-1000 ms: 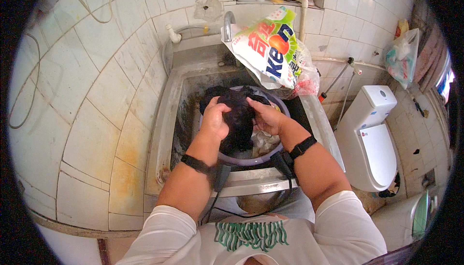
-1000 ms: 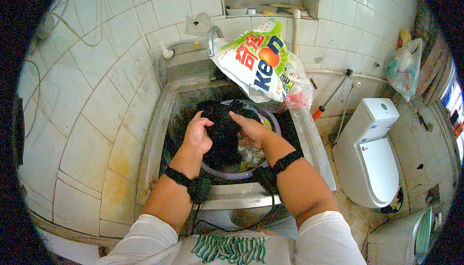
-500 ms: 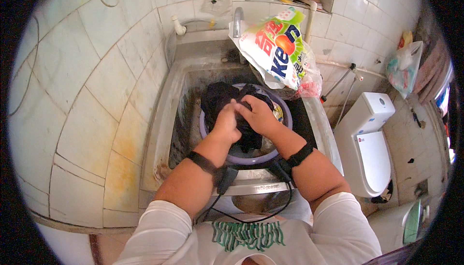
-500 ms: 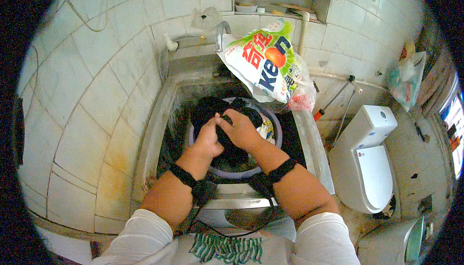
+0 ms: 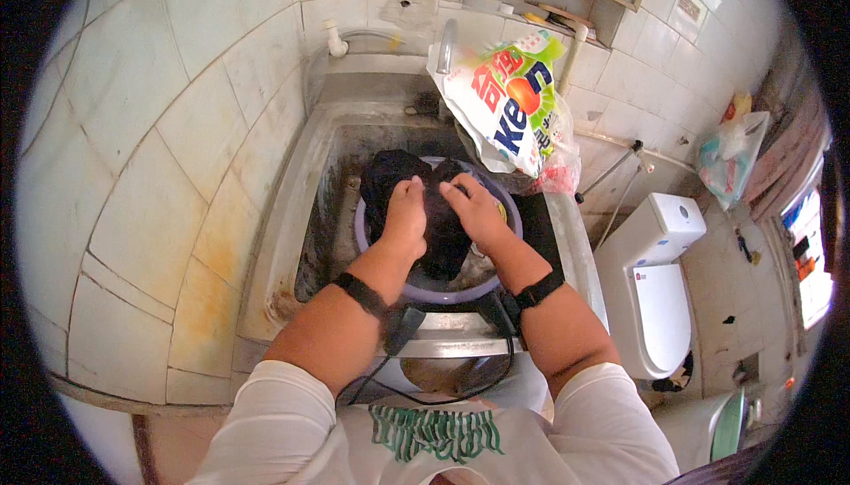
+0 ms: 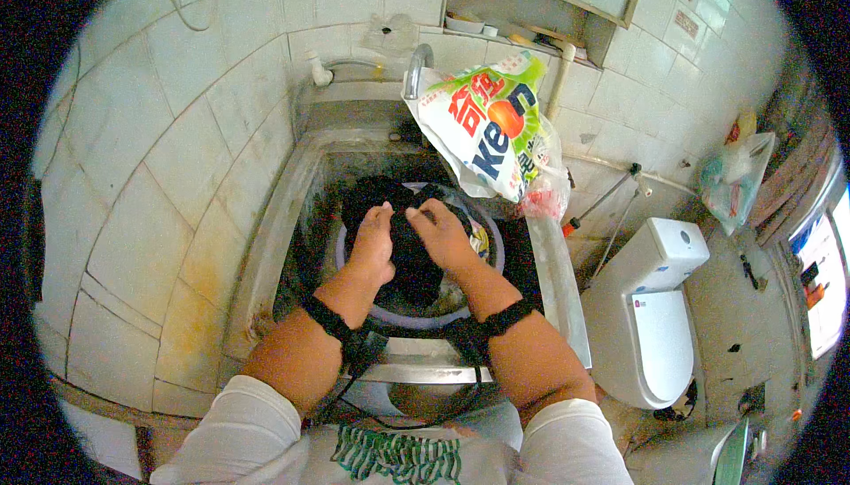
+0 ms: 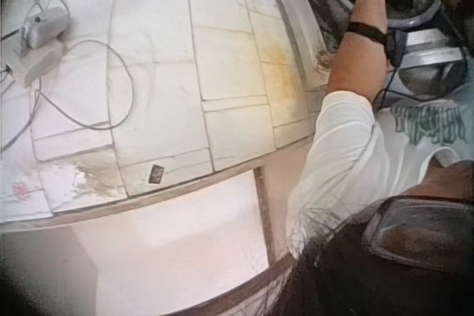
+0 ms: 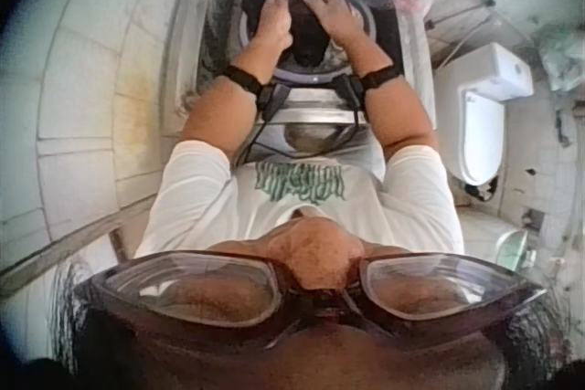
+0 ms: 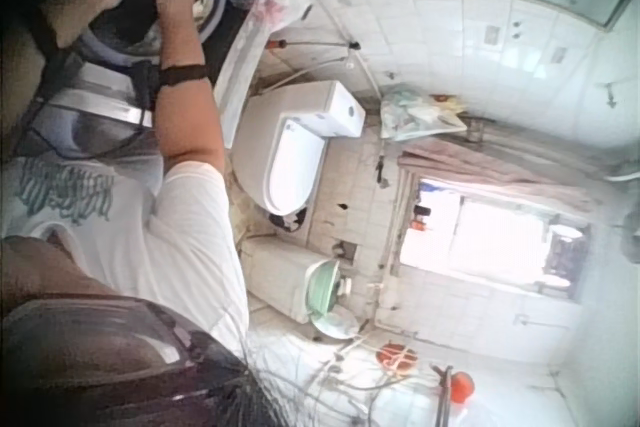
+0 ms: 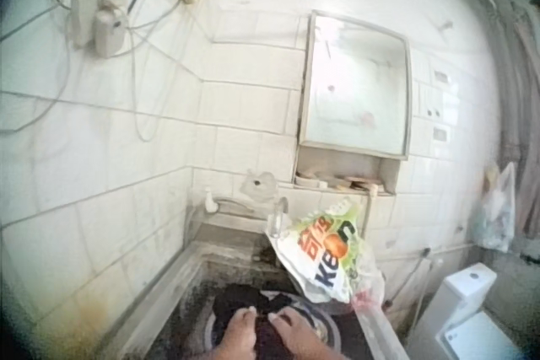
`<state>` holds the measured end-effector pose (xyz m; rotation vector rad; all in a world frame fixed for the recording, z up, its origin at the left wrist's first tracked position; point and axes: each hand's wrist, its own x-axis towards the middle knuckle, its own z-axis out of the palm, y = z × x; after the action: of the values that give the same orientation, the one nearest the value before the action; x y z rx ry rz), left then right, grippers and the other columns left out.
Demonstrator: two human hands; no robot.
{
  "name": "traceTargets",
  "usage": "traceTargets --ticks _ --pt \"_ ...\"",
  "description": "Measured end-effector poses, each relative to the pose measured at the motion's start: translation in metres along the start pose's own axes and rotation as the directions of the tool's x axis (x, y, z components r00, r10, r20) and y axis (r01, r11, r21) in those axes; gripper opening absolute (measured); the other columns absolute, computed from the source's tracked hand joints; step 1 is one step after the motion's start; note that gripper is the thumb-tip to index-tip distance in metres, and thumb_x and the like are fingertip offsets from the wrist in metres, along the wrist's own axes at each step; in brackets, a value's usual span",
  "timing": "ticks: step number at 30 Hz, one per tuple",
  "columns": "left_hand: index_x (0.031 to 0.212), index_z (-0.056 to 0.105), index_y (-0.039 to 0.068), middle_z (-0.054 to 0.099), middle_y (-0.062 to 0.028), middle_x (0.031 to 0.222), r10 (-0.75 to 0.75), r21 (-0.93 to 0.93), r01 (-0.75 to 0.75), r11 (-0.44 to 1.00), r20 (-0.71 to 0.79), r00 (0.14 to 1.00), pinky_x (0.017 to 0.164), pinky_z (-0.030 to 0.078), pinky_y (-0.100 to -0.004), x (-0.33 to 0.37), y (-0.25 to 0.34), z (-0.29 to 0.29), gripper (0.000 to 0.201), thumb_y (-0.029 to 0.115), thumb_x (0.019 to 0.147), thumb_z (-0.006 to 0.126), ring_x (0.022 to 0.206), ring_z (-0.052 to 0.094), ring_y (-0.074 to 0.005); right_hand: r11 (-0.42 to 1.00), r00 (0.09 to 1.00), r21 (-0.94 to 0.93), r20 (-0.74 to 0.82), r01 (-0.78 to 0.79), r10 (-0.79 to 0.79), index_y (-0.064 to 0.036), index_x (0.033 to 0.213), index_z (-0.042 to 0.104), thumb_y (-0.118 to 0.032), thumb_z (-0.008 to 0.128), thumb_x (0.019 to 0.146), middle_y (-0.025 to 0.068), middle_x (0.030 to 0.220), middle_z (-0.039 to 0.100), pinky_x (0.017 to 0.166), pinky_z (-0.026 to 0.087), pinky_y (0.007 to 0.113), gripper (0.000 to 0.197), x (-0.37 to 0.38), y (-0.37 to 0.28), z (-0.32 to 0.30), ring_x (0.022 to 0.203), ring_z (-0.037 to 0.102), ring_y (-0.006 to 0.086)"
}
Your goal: The person washes dark-colored clothes by hand in a plastic basin inside a washing machine. They scrub the items in soapy water and lift them up while cleaning.
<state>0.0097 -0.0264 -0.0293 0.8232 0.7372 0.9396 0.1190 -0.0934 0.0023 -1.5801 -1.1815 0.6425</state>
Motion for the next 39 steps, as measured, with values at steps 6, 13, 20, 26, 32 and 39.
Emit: traceTargets --ticks 6,13,20,26,32,39 --pt "0.107 0.052 0.020 0.056 -0.0053 0.107 -0.346 -0.108 0.349 0.931 0.042 0.937 0.078 0.045 -0.0436 0.004 -0.014 -0.006 0.030 0.042 0.085 0.052 0.095 0.055 -0.0248 0.939 0.968 -0.238 0.068 0.249 -0.240 0.0008 0.077 0.055 -0.029 0.060 0.082 0.0229 0.071 0.055 0.065 0.044 0.038 0.031 -0.007 -0.011 0.013 0.068 0.054 0.0362" --pt "0.115 0.051 0.016 0.053 -0.0089 0.120 -0.277 0.166 0.257 0.952 0.115 0.954 0.085 0.043 -0.0424 -0.021 0.004 0.018 0.034 0.039 0.091 0.044 0.104 0.053 -0.0250 0.936 0.975 -0.350 -0.190 0.039 -0.112 0.0001 0.092 0.058 -0.034 0.049 0.089 0.0217 0.081 0.058 0.068 0.042 0.039 0.035 0.009 0.020 0.004 0.077 0.056 0.0380" --pt "0.126 0.044 0.020 0.044 -0.0100 0.127 -0.383 -0.030 0.393 0.919 0.166 0.909 0.098 0.025 -0.0448 -0.011 0.008 -0.006 0.042 0.043 0.091 0.041 0.116 0.039 -0.0269 0.915 0.919 -0.150 0.187 0.376 -0.347 0.0006 0.083 0.056 -0.025 0.054 0.087 0.0213 0.077 0.057 0.064 0.045 0.039 0.026 -0.018 -0.028 0.016 0.074 0.056 0.0403" --pt "0.123 0.047 0.012 0.045 -0.0100 0.129 -0.194 0.244 0.148 0.958 0.178 0.965 0.099 0.024 -0.0481 -0.030 0.011 0.020 0.043 0.040 0.092 0.040 0.119 0.038 -0.0248 0.970 0.989 -0.224 -0.090 0.094 -0.117 0.0004 0.084 0.057 -0.027 0.047 0.090 0.0246 0.080 0.059 0.071 0.043 0.043 0.029 0.015 0.035 -0.003 0.078 0.056 0.0421" --pt "0.113 0.052 0.013 0.056 -0.0073 0.111 -0.162 0.162 0.138 0.977 0.145 0.976 0.088 0.037 -0.0412 -0.008 -0.002 -0.002 0.037 0.041 0.091 0.042 0.104 0.050 -0.0232 0.897 0.973 -0.384 0.016 0.220 -0.232 0.0003 0.086 0.057 -0.026 0.050 0.088 0.0263 0.081 0.058 0.068 0.043 0.044 0.027 -0.008 -0.015 0.010 0.078 0.055 0.0432" --pt "0.114 0.053 0.014 0.060 -0.0068 0.105 -0.237 0.157 0.207 0.966 0.209 0.949 0.083 0.042 -0.0372 -0.014 -0.003 0.005 0.035 0.036 0.092 0.037 0.096 0.056 -0.0200 0.904 0.934 -0.280 -0.058 0.324 -0.353 0.0039 0.088 0.059 -0.026 0.047 0.091 0.0225 0.077 0.058 0.069 0.043 0.036 0.032 -0.001 0.001 0.008 0.075 0.057 0.0366"
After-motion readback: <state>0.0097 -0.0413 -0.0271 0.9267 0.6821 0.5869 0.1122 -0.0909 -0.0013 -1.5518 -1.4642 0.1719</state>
